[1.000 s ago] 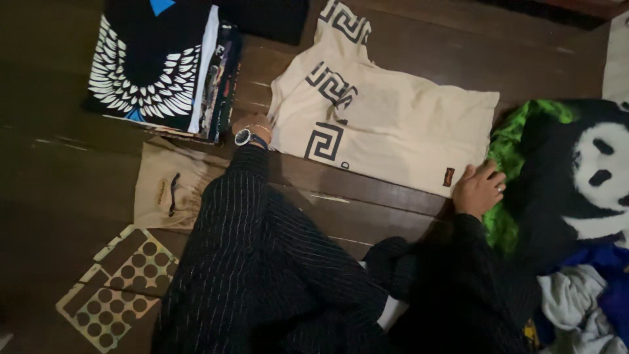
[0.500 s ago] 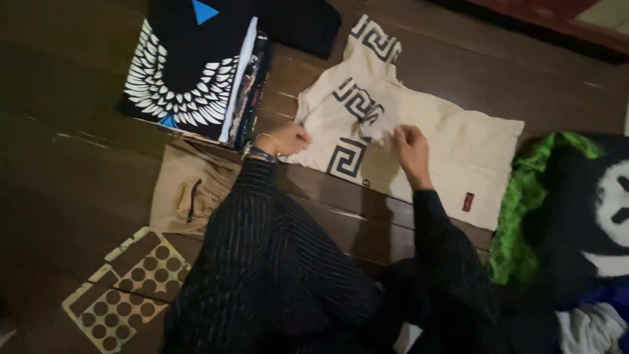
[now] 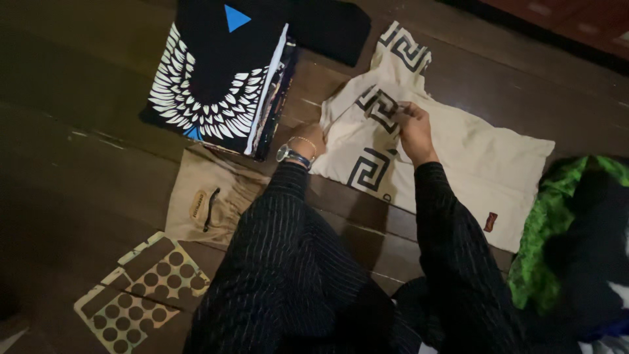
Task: The person folds a black t-shirt, a beige t-shirt, and a pair of beige trousers on a wooden floor. They smooth each item, fold the sides and bottom up, and place the finished items into a neat stack.
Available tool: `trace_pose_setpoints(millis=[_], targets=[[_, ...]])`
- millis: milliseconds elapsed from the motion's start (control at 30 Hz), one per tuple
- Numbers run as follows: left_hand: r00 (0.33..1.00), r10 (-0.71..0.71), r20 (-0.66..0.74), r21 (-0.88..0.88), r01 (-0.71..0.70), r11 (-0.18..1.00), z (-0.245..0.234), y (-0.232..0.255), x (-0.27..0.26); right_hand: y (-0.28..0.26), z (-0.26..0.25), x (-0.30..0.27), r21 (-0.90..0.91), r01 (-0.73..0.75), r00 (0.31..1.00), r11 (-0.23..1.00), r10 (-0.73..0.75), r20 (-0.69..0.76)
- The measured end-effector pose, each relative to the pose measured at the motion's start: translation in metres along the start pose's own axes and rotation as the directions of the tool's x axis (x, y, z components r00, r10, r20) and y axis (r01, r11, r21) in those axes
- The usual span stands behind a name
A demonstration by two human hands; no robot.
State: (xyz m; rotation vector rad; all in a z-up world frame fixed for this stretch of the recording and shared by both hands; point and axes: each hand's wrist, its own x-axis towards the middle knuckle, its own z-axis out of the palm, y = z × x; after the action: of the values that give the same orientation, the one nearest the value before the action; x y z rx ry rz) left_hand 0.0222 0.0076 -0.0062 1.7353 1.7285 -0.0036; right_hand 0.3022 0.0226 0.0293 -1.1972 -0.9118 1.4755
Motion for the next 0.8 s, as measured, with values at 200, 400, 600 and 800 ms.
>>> trace_pose_setpoints(millis=[200,400,600,800], targets=[[0.996,0.043,-0.076,-0.124,-0.052,0.991,0.015,0.004,0.027,0.002,-0.018,-0.001,-0.031,-0.129,0.991,0.991,0.128,-0.028],[0.987,-0.02,-0.163,-0.095,0.004,0.995,0.008,-0.002,0.023,-0.014,-0.003,-0.01,-0.238,0.056,0.998,0.97,-0.046,0.047],[0.989,-0.067,-0.132,-0.132,0.049,0.99,-0.002,0.002,0.016,0.002,0.027,-0.089,-0.713,0.693,0.719,0.105,-0.164,0.675],[0.992,-0.063,-0.113,-0.133,0.048,0.99,0.002,-0.003,0.025,0.024,0.015,-0.115,-0.707,0.707,0.706,-0.025,-0.034,0.707]])
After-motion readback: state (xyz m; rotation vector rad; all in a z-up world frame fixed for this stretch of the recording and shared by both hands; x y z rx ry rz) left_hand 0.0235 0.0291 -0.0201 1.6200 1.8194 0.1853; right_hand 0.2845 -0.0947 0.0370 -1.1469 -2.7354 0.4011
